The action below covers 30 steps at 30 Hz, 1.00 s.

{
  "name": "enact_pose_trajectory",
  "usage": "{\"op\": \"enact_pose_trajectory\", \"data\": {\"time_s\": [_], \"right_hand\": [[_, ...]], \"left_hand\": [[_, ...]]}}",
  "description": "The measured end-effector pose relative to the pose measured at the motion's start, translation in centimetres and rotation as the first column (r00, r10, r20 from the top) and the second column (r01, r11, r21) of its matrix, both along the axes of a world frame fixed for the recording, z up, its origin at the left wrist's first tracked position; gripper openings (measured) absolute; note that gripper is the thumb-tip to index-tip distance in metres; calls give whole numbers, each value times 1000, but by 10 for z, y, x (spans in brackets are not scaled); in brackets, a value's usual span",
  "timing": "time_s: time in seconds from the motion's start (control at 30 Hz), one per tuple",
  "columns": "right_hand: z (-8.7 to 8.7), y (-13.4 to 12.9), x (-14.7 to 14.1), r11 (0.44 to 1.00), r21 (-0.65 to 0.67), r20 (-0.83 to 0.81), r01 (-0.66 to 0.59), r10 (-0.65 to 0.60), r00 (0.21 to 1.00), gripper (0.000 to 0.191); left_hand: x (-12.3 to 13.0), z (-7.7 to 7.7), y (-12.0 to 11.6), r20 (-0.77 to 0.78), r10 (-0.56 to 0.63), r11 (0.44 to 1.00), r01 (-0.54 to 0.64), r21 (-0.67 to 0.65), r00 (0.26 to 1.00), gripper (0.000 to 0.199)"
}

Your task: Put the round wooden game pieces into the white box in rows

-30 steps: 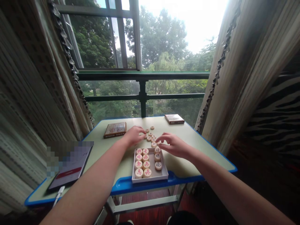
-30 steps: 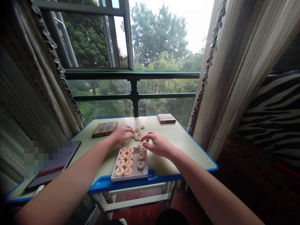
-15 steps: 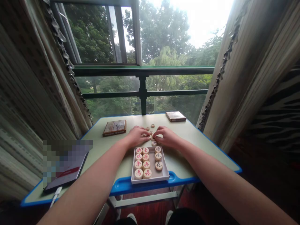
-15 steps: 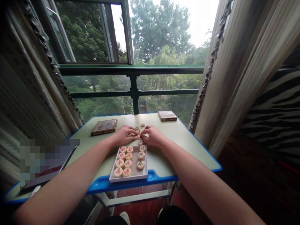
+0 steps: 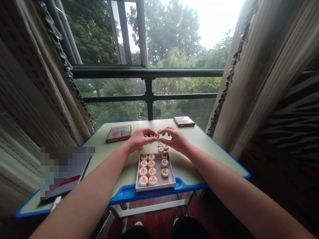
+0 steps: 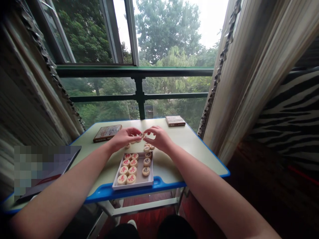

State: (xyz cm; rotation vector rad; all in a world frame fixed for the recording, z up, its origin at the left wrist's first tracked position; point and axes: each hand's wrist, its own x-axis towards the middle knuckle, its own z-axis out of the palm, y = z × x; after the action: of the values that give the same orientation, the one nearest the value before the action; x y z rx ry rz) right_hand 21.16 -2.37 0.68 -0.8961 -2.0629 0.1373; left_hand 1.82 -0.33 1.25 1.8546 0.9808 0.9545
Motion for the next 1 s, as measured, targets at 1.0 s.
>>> {"op": "enact_pose_trajectory", "data": {"time_s": [1.0], "right_hand": [[22,-31,7,979,-205,-151,3,-35,988,23]], "left_hand": [[6,14,-16,181,-205,978,207,8,962,43]]}}
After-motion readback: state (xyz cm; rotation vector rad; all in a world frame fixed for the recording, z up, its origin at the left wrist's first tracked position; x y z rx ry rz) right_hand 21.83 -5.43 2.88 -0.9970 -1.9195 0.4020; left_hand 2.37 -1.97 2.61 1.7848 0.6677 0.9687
